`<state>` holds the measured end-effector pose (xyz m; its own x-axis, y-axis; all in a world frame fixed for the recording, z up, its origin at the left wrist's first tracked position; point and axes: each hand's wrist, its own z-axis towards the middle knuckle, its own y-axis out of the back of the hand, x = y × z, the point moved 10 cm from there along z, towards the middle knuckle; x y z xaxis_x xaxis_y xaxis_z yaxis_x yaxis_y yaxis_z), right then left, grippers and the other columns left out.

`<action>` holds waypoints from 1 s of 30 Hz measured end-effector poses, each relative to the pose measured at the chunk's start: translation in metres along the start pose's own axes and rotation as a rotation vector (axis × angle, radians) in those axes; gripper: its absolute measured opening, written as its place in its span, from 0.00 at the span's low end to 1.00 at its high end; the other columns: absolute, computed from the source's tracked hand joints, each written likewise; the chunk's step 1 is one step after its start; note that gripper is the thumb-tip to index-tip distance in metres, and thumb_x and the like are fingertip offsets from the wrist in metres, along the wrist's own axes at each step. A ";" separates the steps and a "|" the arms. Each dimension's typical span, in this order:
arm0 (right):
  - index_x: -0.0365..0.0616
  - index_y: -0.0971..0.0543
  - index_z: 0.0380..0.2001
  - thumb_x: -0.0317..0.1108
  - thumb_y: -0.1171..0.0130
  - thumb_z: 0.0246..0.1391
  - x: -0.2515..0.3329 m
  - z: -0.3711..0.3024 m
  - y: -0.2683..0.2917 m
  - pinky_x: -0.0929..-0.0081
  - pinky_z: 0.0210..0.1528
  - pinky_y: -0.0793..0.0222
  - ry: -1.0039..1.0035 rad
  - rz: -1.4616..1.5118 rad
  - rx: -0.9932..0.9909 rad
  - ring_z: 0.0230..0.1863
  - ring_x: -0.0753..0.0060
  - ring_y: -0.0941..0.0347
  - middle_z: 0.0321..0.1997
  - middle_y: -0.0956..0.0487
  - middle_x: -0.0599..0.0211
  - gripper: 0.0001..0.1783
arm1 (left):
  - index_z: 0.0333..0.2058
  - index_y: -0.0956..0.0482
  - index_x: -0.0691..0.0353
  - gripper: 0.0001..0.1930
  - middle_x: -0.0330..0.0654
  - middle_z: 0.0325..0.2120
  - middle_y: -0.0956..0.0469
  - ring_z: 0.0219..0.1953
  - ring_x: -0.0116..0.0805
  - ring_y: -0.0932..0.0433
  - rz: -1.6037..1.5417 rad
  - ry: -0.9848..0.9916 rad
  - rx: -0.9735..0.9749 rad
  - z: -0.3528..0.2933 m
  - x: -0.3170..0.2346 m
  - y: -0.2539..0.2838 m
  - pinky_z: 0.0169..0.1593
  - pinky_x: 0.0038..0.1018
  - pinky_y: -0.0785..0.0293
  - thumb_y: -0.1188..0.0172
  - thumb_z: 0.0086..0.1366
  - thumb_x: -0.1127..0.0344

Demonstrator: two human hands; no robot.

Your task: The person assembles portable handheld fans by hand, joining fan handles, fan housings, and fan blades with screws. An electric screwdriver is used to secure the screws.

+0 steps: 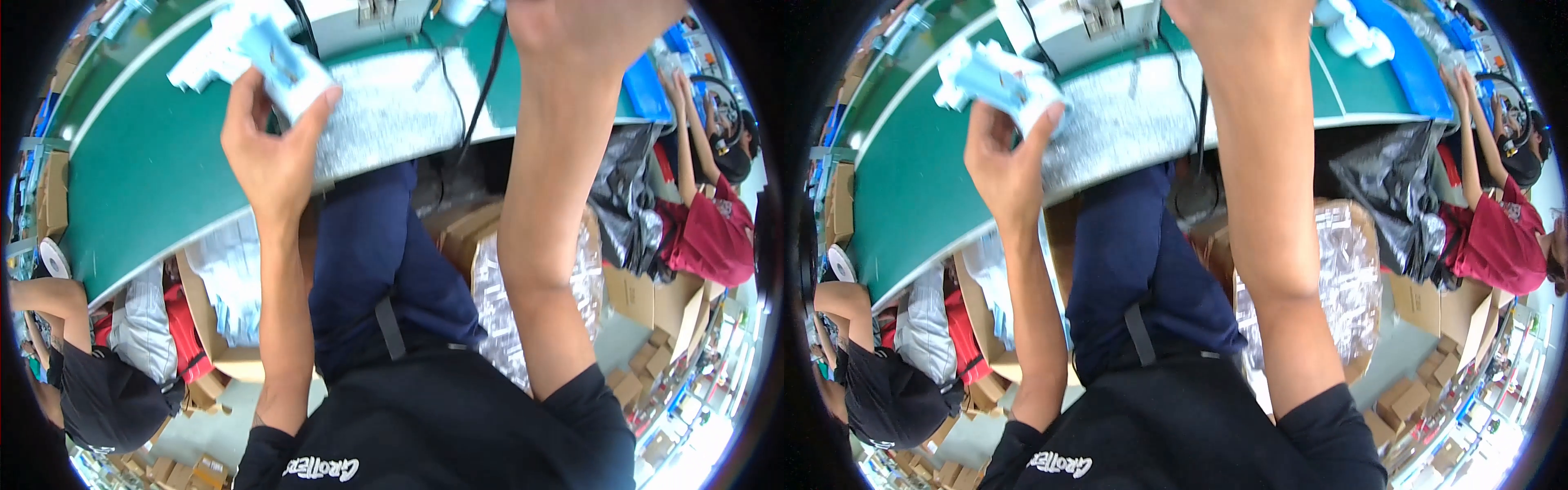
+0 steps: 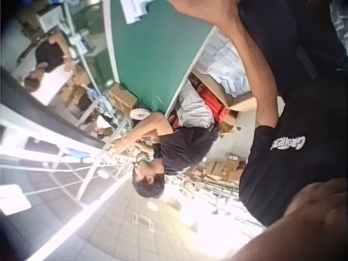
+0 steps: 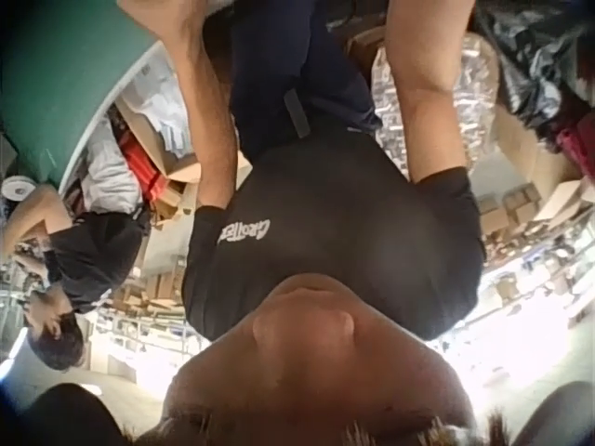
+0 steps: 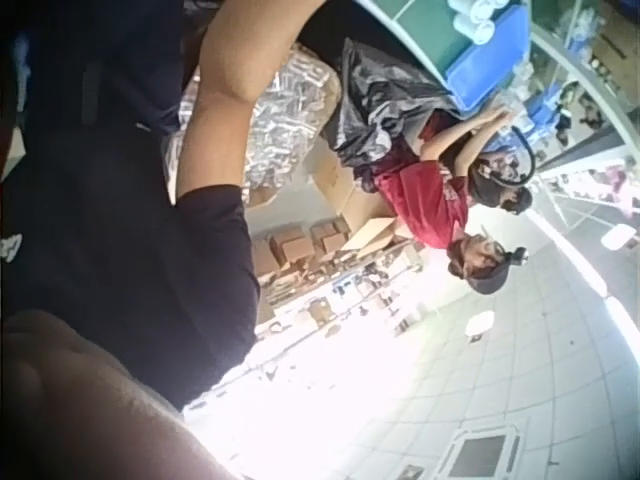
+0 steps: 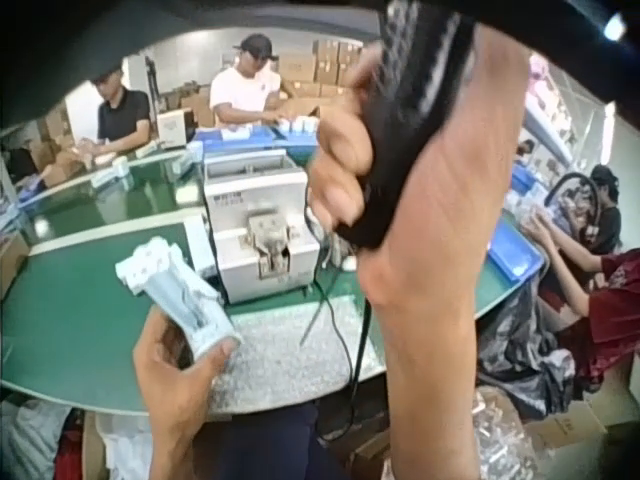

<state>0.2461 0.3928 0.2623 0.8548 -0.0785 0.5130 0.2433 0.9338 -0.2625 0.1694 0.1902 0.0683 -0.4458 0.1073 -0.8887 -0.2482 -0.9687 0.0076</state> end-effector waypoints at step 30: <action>0.40 0.25 0.25 0.47 0.38 0.66 -0.071 -0.034 0.040 0.74 0.18 0.38 0.006 -0.084 -0.191 0.13 0.74 0.35 0.15 0.29 0.67 0.22 | 0.58 0.23 0.67 0.29 0.41 0.48 0.19 0.48 0.31 0.20 0.048 0.028 -0.044 -0.012 -0.010 0.011 0.56 0.30 0.27 0.24 0.58 0.71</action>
<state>0.2109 0.4242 0.1878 0.8305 -0.1554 0.5350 0.3954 0.8408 -0.3696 0.1813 0.1759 0.0714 -0.4322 0.0543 -0.9001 -0.1889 -0.9815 0.0314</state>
